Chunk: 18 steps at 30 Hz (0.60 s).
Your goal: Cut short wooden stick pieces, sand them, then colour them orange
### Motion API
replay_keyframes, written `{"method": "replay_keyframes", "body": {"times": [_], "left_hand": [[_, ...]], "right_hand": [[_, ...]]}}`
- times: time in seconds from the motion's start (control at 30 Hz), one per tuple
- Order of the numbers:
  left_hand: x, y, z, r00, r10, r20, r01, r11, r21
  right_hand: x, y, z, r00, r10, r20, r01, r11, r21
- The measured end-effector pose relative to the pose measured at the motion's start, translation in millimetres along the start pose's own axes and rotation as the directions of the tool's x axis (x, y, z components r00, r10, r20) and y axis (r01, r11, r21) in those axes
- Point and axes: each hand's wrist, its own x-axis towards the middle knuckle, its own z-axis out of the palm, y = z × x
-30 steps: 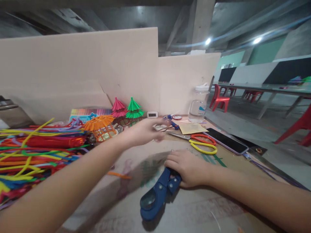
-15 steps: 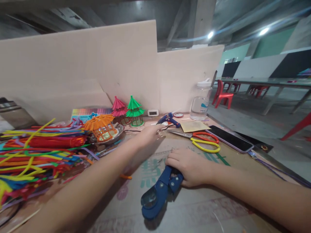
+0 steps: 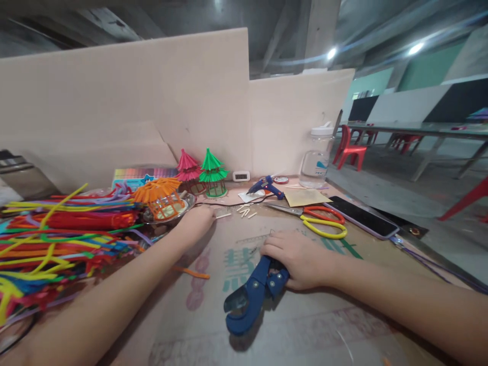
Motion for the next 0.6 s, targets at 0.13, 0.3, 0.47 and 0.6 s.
{"method": "replay_keyframes", "body": {"times": [0.13,0.3,0.47,0.6], "left_hand": [[-7.6,1.9,-18.5,0.997,-0.039,-0.064,0.038,0.999,-0.017],[-17.8,9.2,-19.6,0.994,0.007,-0.108,-0.011,0.999,-0.034],[-16.5,16.4,-0.8,0.998,0.034,-0.054,-0.035,0.999,-0.023],[-18.2,26.0,-5.9,0.996,0.038,-0.085,-0.043,0.998,-0.049]], "right_hand": [[-0.9,0.7,1.4,0.997,0.061,-0.038,-0.06,0.998,0.037],[-2.3,0.4,2.2,0.993,0.1,-0.057,-0.095,0.993,0.074],[-2.0,-0.1,2.8,0.995,0.085,-0.042,-0.083,0.995,0.048],[-1.5,-0.2,2.3,0.996,0.09,-0.02,-0.089,0.995,0.052]]}}
